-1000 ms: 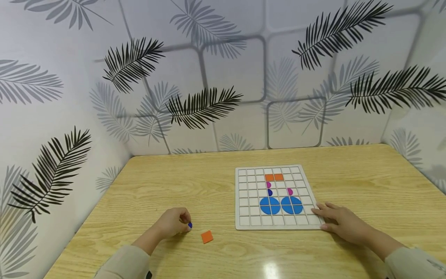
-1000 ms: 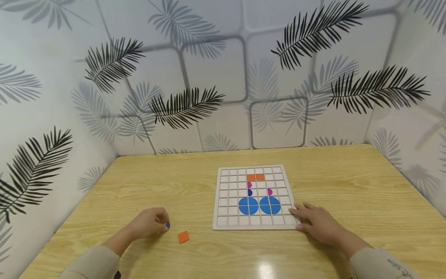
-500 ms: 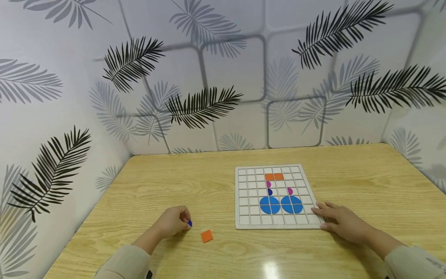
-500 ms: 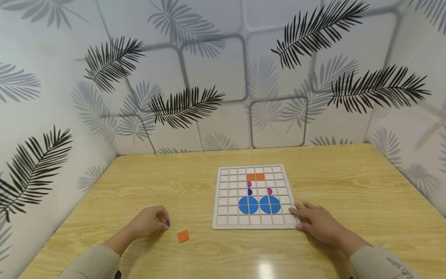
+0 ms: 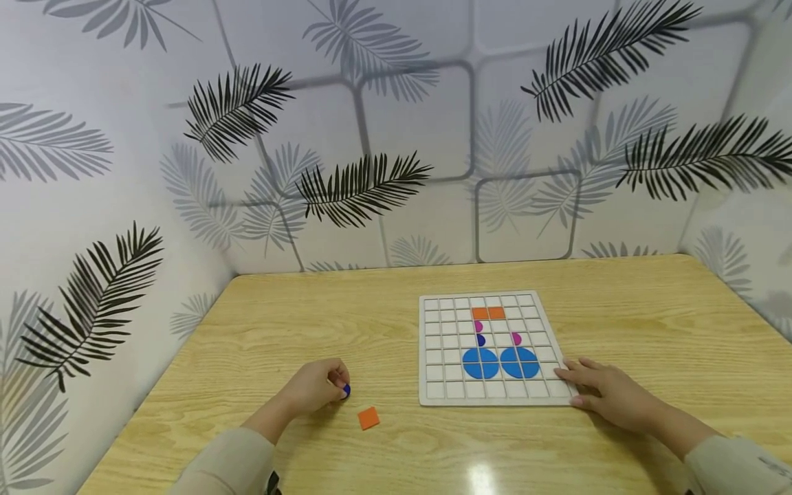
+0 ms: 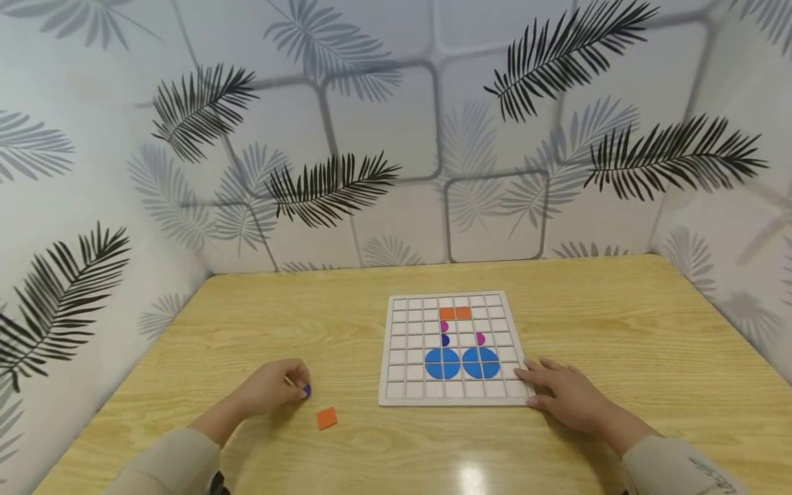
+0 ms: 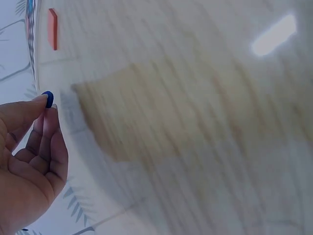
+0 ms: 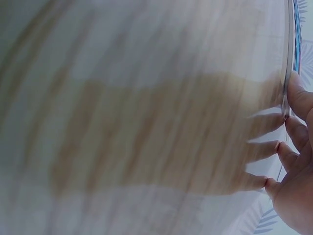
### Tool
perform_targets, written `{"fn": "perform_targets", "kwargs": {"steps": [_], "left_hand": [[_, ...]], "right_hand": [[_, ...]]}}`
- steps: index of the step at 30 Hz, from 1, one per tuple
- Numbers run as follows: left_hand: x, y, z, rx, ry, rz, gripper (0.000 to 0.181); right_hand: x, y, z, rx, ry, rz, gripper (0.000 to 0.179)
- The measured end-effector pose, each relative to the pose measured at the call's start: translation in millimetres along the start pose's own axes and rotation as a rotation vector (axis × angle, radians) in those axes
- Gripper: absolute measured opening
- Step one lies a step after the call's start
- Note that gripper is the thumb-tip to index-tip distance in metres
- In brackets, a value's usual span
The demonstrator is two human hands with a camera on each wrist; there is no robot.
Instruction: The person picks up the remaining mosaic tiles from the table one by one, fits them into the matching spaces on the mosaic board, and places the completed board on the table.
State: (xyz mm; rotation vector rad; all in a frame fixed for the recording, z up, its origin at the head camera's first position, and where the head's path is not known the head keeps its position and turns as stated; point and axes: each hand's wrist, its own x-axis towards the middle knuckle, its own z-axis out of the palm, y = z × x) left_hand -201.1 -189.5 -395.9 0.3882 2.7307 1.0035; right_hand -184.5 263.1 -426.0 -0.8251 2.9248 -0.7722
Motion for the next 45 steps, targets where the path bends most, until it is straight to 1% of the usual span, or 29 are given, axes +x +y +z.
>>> {"fn": "perform_targets", "kwargs": {"steps": [5, 9, 14, 20, 26, 30, 35, 39, 45], "left_hand": [[9.4, 14.0, 2.9, -0.055, -0.010, 0.027, 0.013], [18.1, 27.9, 8.1, -0.077, -0.027, 0.077, 0.013], [30.6, 41.7, 17.6, -0.054, -0.046, 0.141, 0.012], [46.2, 57.9, 29.8, -0.034, -0.064, 0.209, 0.011], [60.8, 77.7, 41.0, -0.046, -0.058, 0.216, 0.010], [72.9, 90.5, 51.6, -0.060, -0.049, 0.228, 0.010], [88.8, 103.1, 64.9, -0.062, -0.036, 0.217, 0.008], [101.3, 111.2, 75.0, -0.094, -0.043, 0.208, 0.006], [119.9, 128.5, 84.8, -0.110, -0.045, 0.215, 0.004]], "right_hand": [[-2.3, 2.4, -2.6, -0.002, -0.003, 0.013, 0.048], [-3.6, 3.6, -3.7, 0.001, 0.003, 0.017, 0.048], [-4.0, 3.3, -2.6, 0.005, 0.035, -0.014, 0.046], [-3.7, 2.9, -1.2, 0.001, 0.039, -0.039, 0.046], [-3.9, 0.7, -1.6, -0.002, 0.028, -0.034, 0.045], [-3.9, -0.8, -2.1, 0.005, 0.025, -0.030, 0.045], [-2.5, -1.8, -1.7, 0.019, 0.009, -0.011, 0.047], [-2.2, -2.4, -1.3, 0.017, -0.008, -0.004, 0.047], [-1.7, -1.8, -2.8, 0.007, -0.008, -0.006, 0.046]]}}
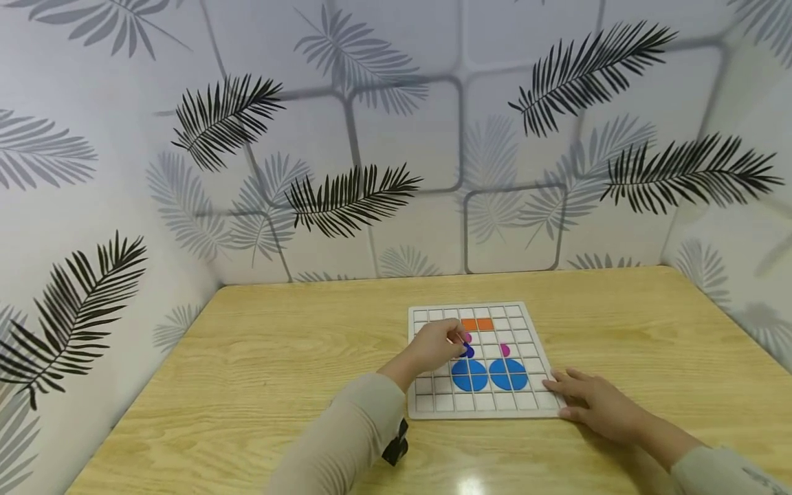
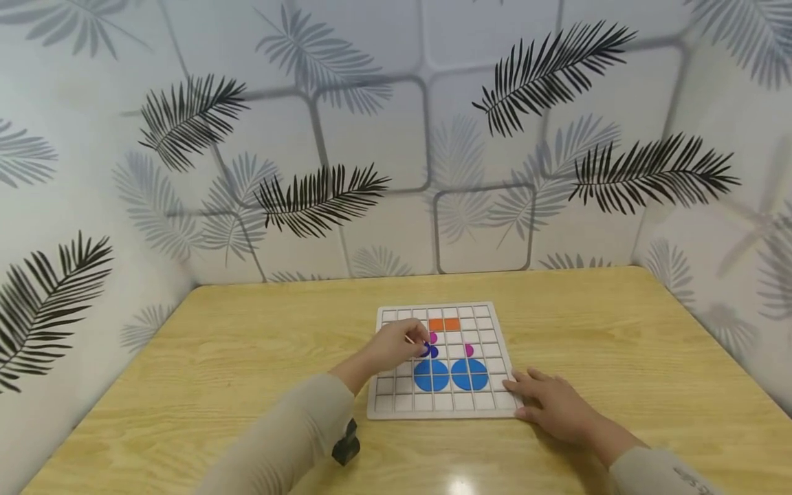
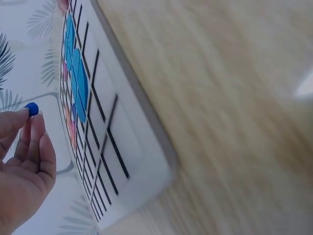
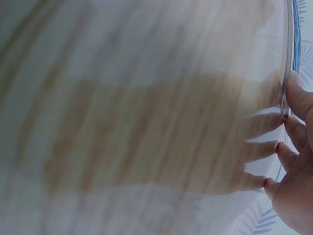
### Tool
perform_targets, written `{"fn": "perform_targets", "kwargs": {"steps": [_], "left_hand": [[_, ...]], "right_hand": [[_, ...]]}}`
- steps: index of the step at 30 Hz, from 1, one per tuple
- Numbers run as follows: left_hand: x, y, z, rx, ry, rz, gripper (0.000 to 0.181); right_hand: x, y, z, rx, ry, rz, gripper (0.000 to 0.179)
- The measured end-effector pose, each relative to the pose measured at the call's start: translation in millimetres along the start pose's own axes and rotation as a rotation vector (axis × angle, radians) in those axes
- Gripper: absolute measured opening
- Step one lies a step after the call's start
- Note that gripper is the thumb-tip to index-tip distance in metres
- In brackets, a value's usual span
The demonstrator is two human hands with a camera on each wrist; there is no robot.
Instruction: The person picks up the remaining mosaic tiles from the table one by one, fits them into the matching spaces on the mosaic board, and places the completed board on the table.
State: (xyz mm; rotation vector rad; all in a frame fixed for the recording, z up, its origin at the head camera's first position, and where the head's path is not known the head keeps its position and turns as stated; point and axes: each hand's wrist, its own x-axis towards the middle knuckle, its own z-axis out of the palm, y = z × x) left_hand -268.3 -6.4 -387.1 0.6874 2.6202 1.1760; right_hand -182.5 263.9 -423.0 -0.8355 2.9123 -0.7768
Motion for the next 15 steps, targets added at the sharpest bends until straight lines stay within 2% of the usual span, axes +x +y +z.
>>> {"fn": "perform_targets", "kwargs": {"steps": [5, 11, 15], "left_hand": [[15.7, 11.1, 6.5, -0.014, -0.015, -0.022, 0.005], [35.0, 18.7, 18.1, -0.040, 0.020, -0.030, 0.007], [43.2, 21.8, 25.1, -0.059, 0.035, -0.039, 0.006]], "right_hand": [[-0.9, 0.4, 0.8, -0.007, 0.000, -0.004, 0.047], [-0.5, 1.0, -0.3, -0.002, 0.007, -0.014, 0.046], [0.6, 2.3, 0.8, -0.010, 0.017, -0.034, 0.046]]}}
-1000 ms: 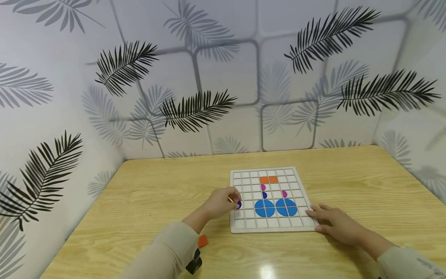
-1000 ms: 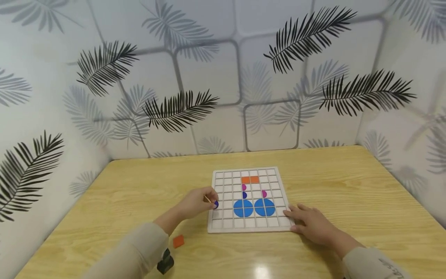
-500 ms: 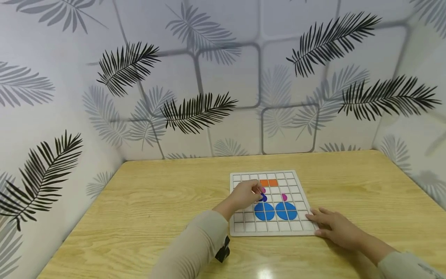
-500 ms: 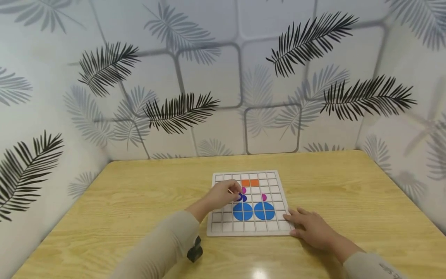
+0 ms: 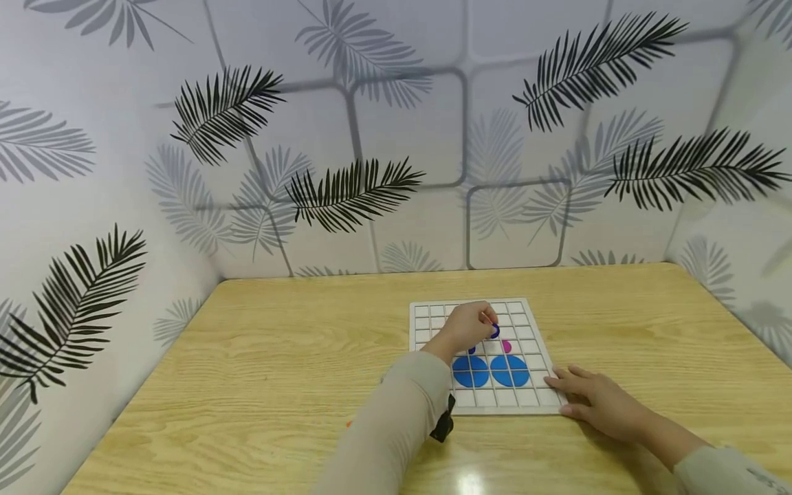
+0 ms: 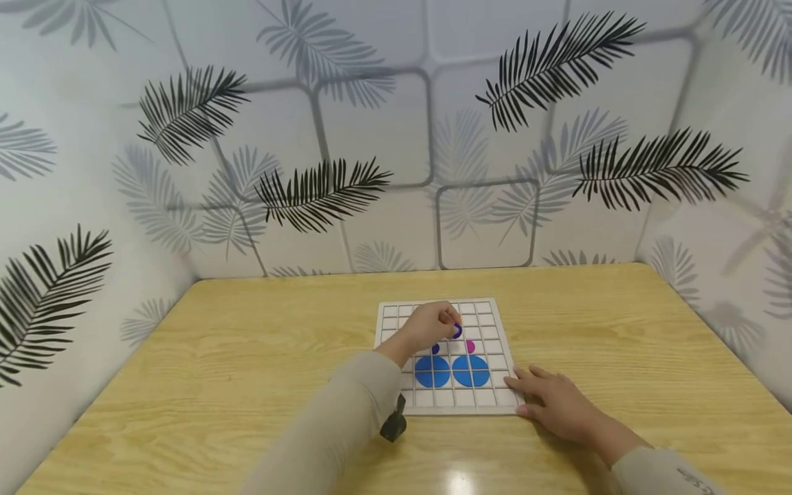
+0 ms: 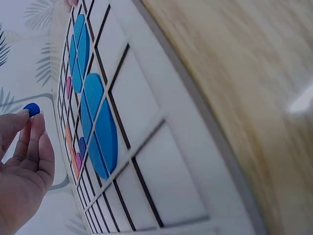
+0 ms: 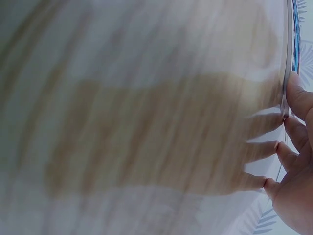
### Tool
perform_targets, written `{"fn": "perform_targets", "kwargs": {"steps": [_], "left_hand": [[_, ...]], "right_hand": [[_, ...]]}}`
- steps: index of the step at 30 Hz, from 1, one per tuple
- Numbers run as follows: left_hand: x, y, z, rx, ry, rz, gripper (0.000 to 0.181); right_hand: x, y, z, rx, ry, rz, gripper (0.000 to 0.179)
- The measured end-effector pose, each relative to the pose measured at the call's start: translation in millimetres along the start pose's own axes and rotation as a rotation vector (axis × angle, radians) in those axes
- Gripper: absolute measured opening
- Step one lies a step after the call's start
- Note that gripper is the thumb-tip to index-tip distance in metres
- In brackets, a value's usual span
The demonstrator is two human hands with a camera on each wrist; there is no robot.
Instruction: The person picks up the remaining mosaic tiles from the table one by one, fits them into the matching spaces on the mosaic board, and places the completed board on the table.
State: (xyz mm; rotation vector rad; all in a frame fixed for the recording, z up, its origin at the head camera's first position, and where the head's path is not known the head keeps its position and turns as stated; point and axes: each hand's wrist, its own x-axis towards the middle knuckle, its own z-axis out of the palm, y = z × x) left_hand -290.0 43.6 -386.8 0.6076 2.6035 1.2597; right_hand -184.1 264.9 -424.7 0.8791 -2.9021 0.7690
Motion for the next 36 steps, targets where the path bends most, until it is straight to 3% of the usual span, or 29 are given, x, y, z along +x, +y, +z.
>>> {"fn": "perform_targets", "kwargs": {"steps": [7, 13, 32, 36], "left_hand": [[12.0, 2.0, 10.5, 0.061, 0.048, -0.031, 0.005], [19.6, 1.3, 18.0, 0.108, 0.069, -0.019, 0.006], [21.9, 2.6, 22.1, 0.236, 0.072, -0.064, 0.005], [24.2, 2.6, 23.2, 0.302, 0.075, -0.085, 0.003]], "right_hand": [[0.9, -1.1, 0.2, 0.003, -0.007, 0.015, 0.045], [0.7, 1.3, -0.3, -0.001, -0.010, 0.014, 0.045], [-0.6, 1.0, 1.8, 0.014, -0.006, 0.008, 0.045], [0.1, 1.0, 1.9, 0.015, 0.006, -0.002, 0.045]]}}
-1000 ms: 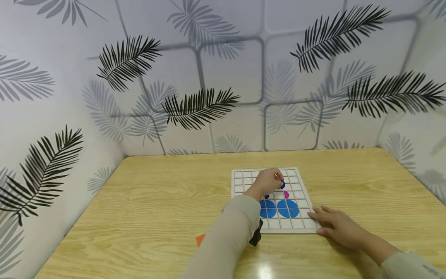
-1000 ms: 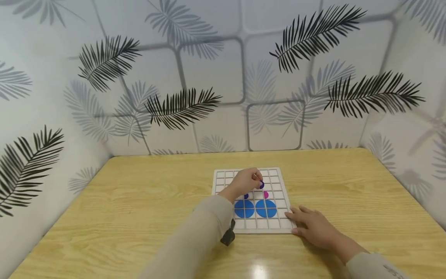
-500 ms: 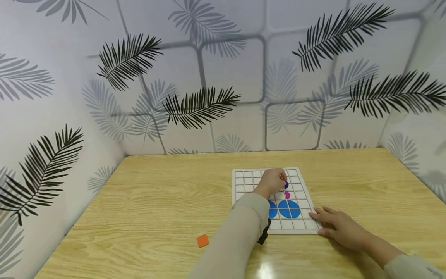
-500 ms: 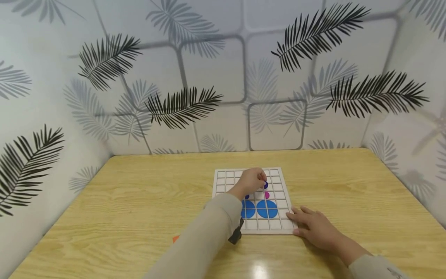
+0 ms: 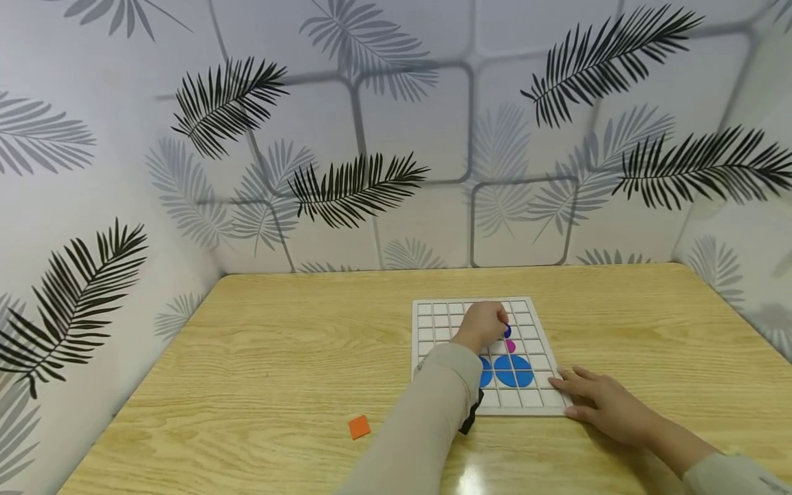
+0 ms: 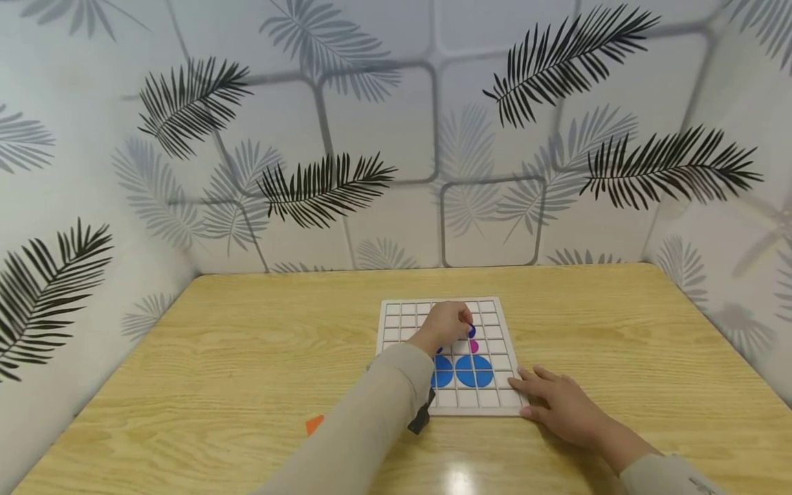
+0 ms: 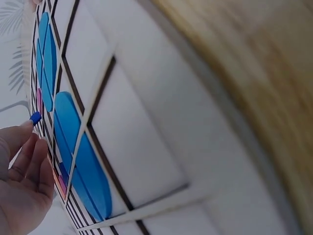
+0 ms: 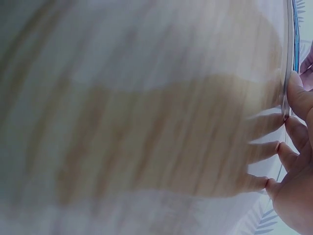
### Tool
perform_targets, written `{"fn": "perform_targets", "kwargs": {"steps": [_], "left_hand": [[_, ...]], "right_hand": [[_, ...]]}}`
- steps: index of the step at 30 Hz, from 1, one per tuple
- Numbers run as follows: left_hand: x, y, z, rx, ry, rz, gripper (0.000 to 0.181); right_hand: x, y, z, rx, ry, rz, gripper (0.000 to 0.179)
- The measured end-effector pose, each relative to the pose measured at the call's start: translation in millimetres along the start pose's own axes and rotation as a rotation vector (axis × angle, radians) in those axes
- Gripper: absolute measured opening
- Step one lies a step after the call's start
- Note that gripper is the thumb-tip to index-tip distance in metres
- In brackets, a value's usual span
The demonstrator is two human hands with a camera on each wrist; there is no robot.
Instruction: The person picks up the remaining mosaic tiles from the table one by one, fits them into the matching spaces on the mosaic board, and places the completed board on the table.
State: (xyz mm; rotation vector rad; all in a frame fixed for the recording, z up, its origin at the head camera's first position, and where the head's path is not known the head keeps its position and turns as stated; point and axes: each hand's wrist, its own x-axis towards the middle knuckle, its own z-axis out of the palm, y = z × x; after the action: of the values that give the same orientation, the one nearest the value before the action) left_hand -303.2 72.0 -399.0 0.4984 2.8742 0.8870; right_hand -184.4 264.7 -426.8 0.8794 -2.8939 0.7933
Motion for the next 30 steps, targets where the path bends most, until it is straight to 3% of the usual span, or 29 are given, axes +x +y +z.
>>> {"fn": "perform_targets", "kwargs": {"steps": [5, 11, 21, 30], "left_hand": [[1.0, 2.8, 1.0, 0.133, -0.007, -0.034, 0.008], [1.4, 4.2, 1.0, 0.228, -0.024, -0.036, 0.009], [1.4, 4.3, 1.5, 0.294, -0.055, 0.005, 0.018], [0.8, 5.6, -0.8, 0.257, -0.062, 0.010, 0.019]], "right_hand": [[-0.2, 0.1, 1.3, 0.000, 0.010, -0.001, 0.045], [0.1, 0.3, 1.2, 0.007, 0.007, -0.001, 0.045], [-0.6, 0.3, 0.9, -0.001, 0.028, 0.008, 0.044], [-1.5, -0.2, 1.7, -0.004, 0.012, 0.035, 0.045]]}}
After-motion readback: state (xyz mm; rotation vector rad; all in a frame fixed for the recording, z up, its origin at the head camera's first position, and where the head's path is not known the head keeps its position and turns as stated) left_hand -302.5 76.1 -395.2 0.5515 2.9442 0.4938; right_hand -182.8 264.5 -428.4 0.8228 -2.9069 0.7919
